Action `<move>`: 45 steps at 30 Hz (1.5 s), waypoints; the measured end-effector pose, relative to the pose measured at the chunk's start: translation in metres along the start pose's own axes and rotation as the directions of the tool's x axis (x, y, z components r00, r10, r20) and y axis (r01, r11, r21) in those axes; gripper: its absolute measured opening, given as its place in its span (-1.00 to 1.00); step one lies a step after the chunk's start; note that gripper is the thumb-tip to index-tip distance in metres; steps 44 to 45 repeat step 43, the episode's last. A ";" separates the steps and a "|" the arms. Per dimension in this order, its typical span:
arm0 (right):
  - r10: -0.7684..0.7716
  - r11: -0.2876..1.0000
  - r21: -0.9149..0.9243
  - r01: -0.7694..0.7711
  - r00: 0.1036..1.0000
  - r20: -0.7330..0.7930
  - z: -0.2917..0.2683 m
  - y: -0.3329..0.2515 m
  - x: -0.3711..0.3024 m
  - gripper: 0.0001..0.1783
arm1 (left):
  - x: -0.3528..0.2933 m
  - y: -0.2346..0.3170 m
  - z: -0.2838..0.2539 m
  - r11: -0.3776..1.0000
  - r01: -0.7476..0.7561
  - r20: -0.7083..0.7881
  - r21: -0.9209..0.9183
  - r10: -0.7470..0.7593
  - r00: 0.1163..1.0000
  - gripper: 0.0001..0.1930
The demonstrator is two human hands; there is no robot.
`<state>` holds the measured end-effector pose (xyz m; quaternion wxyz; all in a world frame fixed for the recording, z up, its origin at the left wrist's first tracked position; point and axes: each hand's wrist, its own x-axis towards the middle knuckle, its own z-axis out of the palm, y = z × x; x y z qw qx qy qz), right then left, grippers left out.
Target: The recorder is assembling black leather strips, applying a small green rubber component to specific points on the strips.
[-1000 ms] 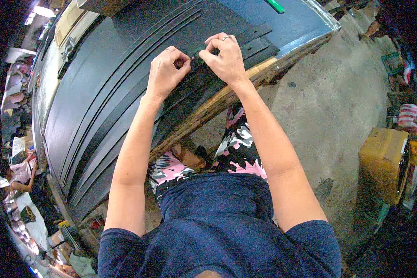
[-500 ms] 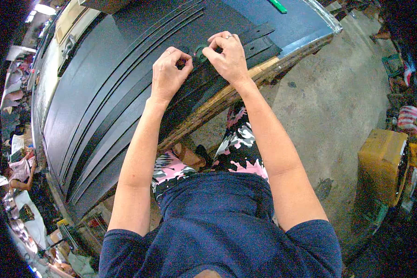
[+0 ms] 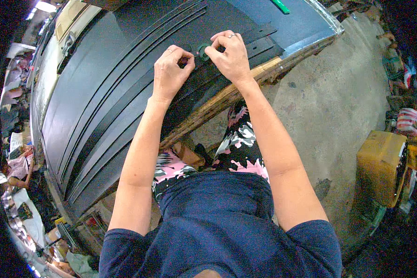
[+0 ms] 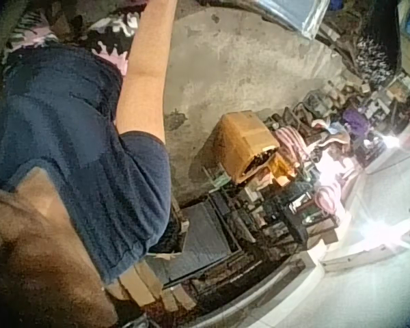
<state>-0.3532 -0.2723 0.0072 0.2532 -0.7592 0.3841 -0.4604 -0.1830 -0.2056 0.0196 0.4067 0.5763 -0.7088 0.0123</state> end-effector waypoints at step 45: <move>0.053 0.993 0.110 -0.052 0.999 -0.011 -0.003 -0.004 0.001 -0.85 | -0.004 0.003 0.003 0.988 0.125 -0.049 -0.092 -0.130 0.990 -0.70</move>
